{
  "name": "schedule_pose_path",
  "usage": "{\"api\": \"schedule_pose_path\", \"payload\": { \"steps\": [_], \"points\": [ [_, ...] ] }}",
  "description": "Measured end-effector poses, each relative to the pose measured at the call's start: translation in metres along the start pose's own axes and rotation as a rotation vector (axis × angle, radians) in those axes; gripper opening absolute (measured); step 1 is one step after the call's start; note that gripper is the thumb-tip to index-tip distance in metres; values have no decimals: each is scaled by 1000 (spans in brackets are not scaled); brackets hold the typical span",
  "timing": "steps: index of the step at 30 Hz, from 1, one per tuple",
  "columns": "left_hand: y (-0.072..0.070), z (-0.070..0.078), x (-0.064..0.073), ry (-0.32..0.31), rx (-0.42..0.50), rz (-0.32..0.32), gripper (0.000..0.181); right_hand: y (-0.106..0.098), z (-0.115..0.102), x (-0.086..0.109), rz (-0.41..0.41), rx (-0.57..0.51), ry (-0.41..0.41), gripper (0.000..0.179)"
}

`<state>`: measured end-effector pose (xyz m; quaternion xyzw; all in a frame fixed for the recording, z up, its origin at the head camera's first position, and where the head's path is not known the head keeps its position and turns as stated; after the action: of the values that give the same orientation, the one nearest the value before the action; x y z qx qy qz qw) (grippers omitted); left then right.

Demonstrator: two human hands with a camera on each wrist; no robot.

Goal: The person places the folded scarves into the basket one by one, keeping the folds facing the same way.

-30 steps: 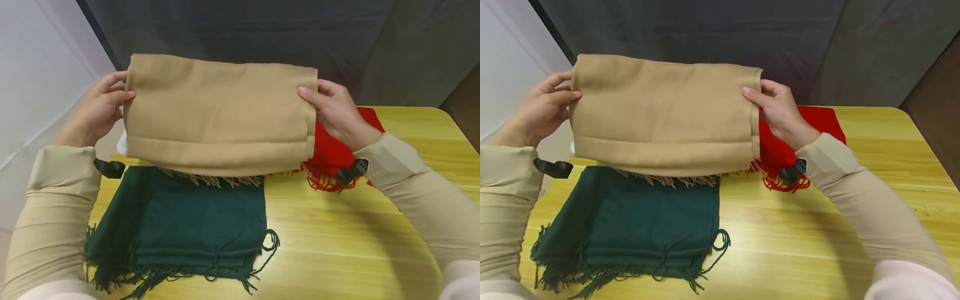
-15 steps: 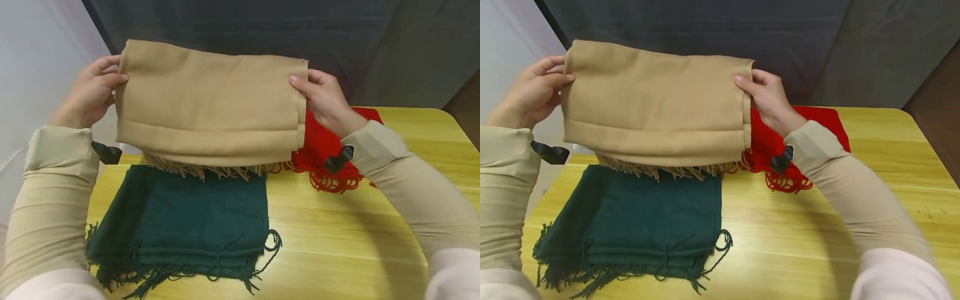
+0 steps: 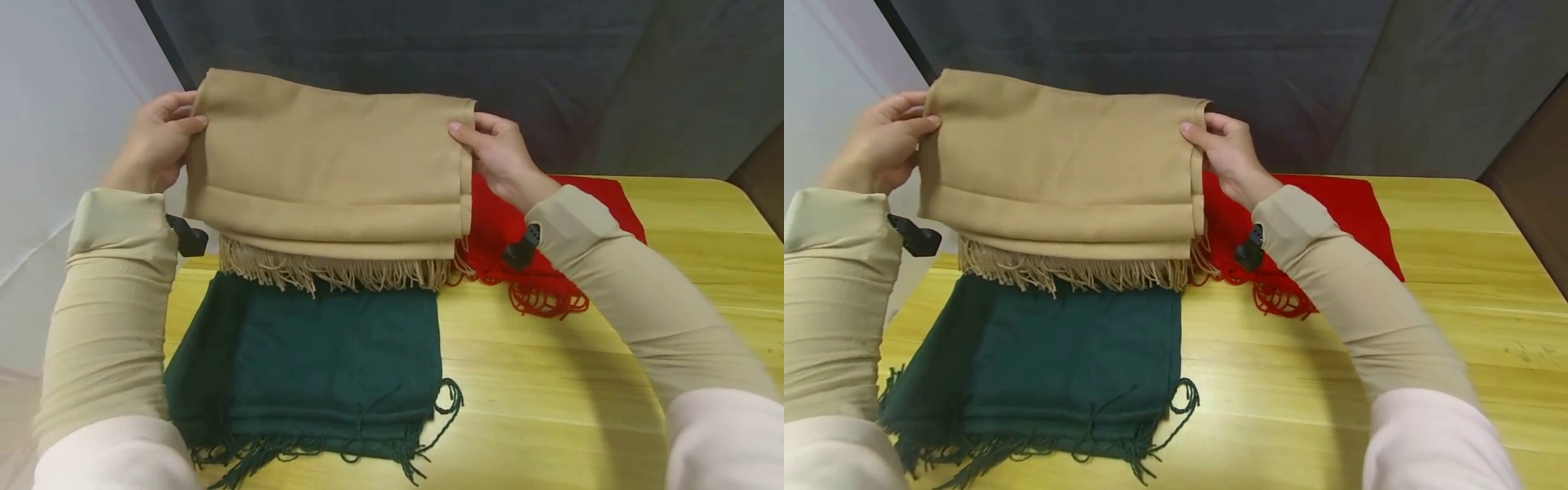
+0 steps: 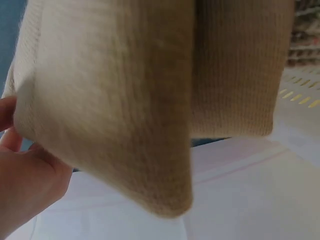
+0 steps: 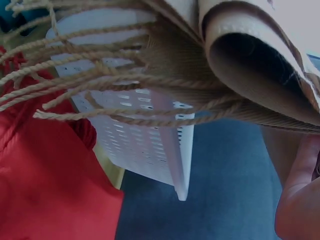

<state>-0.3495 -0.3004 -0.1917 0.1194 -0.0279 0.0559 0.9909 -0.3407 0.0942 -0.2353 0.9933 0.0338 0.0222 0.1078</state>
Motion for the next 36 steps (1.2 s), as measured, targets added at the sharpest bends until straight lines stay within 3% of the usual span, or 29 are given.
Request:
{"api": "schedule_pose_path", "payload": {
  "steps": [8,13,18,28,36],
  "points": [
    [-5,-5,-4,-13,-146,141,32,9,18,-13,3,37,26,32],
    [3,-10,-9,4,-144,202,33,11,32,-19,10,68,51,32],
    [13,-19,-13,17,-143,220,32,14,45,-24,26,94,60,32],
    [13,-39,-18,-24,-246,242,32,14,60,-31,38,179,96,31],
    [28,-48,-24,10,-351,240,34,4,64,-38,45,252,103,32]
  ]
}}
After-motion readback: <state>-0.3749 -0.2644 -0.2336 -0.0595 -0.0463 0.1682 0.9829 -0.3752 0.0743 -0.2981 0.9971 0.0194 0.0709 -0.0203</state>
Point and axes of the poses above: each hand's wrist, its own x-axis away from the middle knuckle, its own y-axis out of the palm, z = x × y, the point moved 8 cm from there along -x, towards the middle knuckle, and after that the axes turned 7 degrees about x, right-handed, at the moved point
